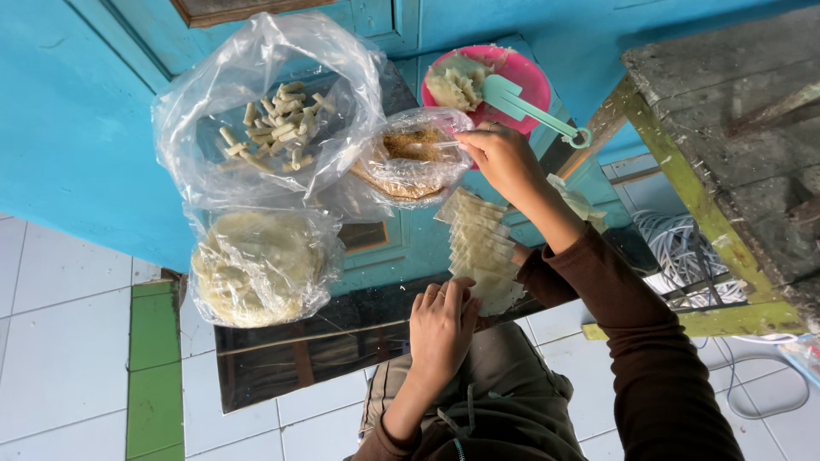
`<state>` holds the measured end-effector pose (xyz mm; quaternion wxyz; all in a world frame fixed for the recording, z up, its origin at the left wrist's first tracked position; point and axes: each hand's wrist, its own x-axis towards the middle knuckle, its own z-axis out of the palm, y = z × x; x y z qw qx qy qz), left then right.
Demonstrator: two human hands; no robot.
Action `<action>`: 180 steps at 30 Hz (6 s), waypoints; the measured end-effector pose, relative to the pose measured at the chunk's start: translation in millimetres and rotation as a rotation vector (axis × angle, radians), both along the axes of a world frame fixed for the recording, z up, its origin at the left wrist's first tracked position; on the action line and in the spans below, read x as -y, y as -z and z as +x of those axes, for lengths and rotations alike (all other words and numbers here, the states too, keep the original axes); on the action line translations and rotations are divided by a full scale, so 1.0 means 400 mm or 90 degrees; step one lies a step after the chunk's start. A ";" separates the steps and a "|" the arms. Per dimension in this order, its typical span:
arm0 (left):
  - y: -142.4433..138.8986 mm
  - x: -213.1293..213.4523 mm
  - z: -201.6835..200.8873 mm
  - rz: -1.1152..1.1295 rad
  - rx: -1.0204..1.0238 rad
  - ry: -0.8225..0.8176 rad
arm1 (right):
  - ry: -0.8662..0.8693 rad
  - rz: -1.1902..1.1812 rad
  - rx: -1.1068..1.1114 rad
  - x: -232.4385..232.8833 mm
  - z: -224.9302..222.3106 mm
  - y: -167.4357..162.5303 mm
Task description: The person takes thin translucent wrapper sheets from a plastic-wrapped stack, folds and arranges them one at a time into an overlapping fan-shaped pile on the table, occasionally using a plastic scraper to lift or separate sheets, with dough pieces and a bag of brown sugar nearby.
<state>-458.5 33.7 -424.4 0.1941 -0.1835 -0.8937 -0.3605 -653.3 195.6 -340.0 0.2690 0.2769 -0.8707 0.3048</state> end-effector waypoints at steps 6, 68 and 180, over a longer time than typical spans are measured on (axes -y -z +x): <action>-0.001 -0.003 -0.016 -0.009 0.021 0.017 | 0.008 -0.046 0.007 0.007 -0.014 0.011; -0.010 -0.003 -0.015 -0.020 0.030 0.022 | -0.021 -0.376 0.279 -0.021 -0.020 0.027; -0.006 -0.038 -0.002 -0.016 0.083 -0.035 | 0.130 -0.140 0.238 -0.457 0.199 0.154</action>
